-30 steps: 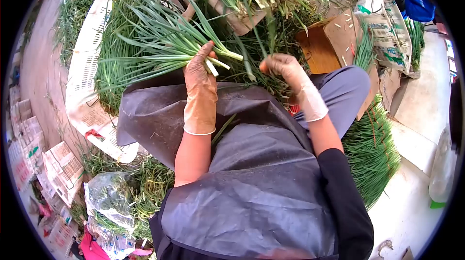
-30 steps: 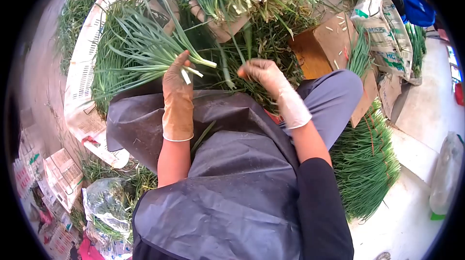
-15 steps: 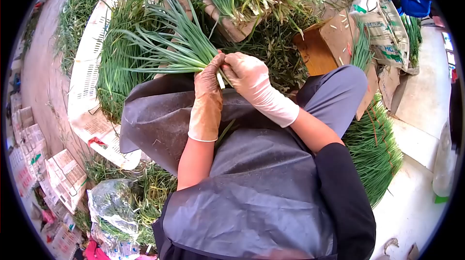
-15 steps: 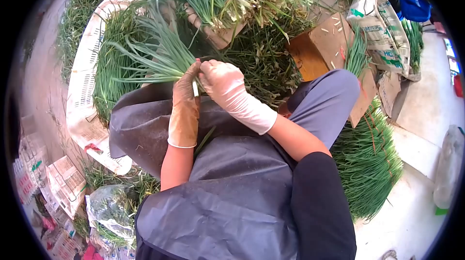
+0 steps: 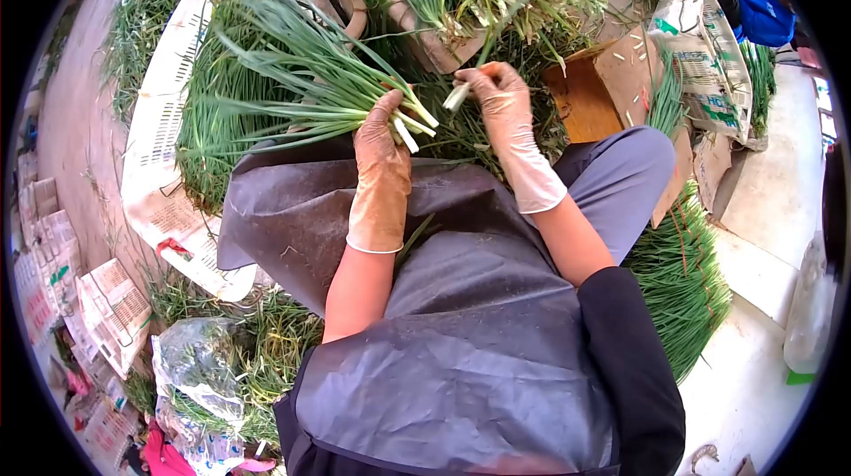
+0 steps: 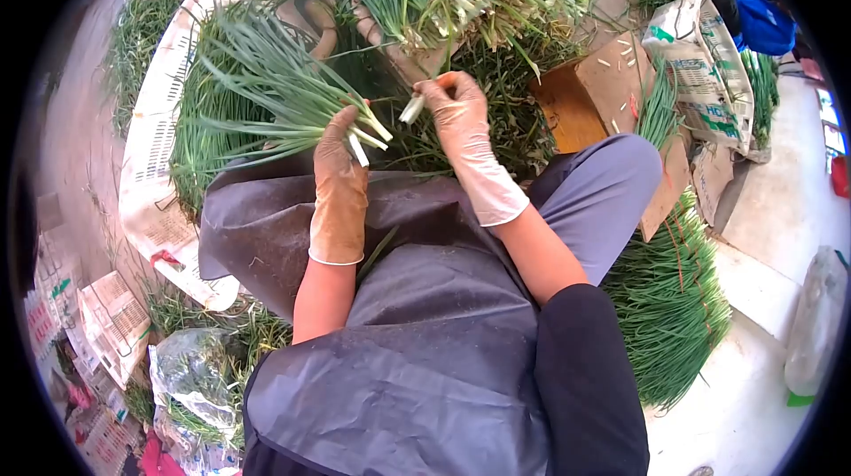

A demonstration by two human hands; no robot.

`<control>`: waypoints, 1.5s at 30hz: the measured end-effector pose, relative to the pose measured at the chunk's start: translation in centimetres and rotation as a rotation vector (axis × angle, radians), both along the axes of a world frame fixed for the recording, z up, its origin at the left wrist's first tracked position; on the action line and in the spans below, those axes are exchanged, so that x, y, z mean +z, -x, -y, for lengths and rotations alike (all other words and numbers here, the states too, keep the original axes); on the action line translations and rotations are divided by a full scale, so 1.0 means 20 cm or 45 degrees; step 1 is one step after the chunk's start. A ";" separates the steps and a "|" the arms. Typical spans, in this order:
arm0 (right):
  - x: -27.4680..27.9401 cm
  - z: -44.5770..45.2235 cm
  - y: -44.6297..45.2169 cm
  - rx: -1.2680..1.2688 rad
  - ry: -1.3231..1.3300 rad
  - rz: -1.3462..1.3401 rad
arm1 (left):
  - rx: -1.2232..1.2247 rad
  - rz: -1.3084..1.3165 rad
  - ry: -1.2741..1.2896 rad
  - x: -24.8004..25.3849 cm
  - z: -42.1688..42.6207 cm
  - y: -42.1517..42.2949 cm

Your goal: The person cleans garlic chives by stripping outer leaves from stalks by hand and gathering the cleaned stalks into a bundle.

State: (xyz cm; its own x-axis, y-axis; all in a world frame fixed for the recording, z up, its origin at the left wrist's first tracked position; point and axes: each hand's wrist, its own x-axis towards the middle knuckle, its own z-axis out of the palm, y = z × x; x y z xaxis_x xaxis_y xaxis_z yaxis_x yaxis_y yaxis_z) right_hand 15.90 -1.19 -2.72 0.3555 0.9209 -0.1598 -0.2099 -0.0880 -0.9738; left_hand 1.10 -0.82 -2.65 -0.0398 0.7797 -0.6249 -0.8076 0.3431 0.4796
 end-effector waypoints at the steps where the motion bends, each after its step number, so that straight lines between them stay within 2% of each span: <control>1: 0.07 0.01 -0.03 0.021 0.087 -0.182 | 0.016 0.012 -0.072 0.01 0.00 0.00; 2: 0.10 0.00 -0.06 0.063 0.124 -0.252 | 0.026 0.024 -0.139 0.02 0.00 0.00; 4: 0.17 0.01 -0.08 0.235 0.100 -0.103 | -0.004 0.074 -0.155 0.00 0.00 0.00; 6: 0.12 0.05 -0.11 0.689 0.254 0.574 | -0.116 0.255 -0.151 -0.01 0.00 0.00; 7: 0.09 0.07 -0.12 0.875 0.418 0.792 | -0.137 0.280 -0.103 -0.01 0.00 0.01; 8: 0.05 0.09 -0.11 0.864 0.216 1.058 | -0.145 0.284 -0.104 -0.02 0.00 0.01; 10: 0.14 0.07 -0.03 0.797 0.392 0.149 | -0.216 0.218 -0.071 -0.03 0.01 0.00; 12: 0.14 0.04 0.01 0.713 0.403 0.207 | -0.148 0.156 -0.087 0.05 0.01 -0.01; 15: 0.14 0.01 0.04 0.634 0.475 -0.370 | -0.200 0.096 -0.161 0.07 0.02 -0.01; 18: 0.17 0.03 0.02 0.718 0.461 -0.318 | -0.248 0.112 -0.157 0.06 0.02 0.00; 19: 0.17 0.04 0.04 0.666 0.387 -0.174 | -0.236 0.071 -0.120 0.08 0.03 -0.01; 20: 0.17 0.04 0.03 0.664 0.389 -0.173 | -0.237 0.073 -0.118 0.08 0.03 -0.01; 22: 0.16 0.04 0.04 0.401 0.276 -0.189 | -0.192 -0.057 -0.117 0.08 0.03 -0.01; 27: 0.16 0.03 0.06 0.236 0.215 -0.171 | -0.161 -0.090 -0.147 0.06 0.03 -0.01; 30: 0.15 0.01 0.02 0.007 0.008 -0.127 | -0.020 -0.023 -0.061 0.02 0.01 0.01; 32: 0.20 -0.02 -0.08 0.008 0.079 0.025 | -0.018 0.022 -0.088 0.02 0.01 0.04; 33: 0.21 -0.03 -0.09 0.156 0.035 0.009 | -0.047 0.040 -0.100 0.07 0.01 0.04; 34: 0.22 -0.03 -0.07 0.154 0.034 0.011 | -0.080 0.061 -0.113 0.09 0.01 0.03; 37: 0.26 0.01 0.00 0.531 0.134 0.160 | -0.180 0.065 -0.145 0.08 0.02 0.01; 38: 0.20 0.02 0.03 0.529 0.085 0.192 | -0.226 0.052 -0.140 0.08 0.03 0.01; 40: 0.22 0.04 0.04 0.645 0.183 0.504 | -0.222 0.030 -0.135 0.05 0.03 0.01; 44: 0.24 0.03 0.04 0.633 0.373 0.174 | -0.264 -0.027 -0.130 0.04 0.04 0.01; 45: 0.23 0.01 0.00 0.618 0.413 0.334 | -0.272 -0.064 -0.131 0.04 0.04 0.01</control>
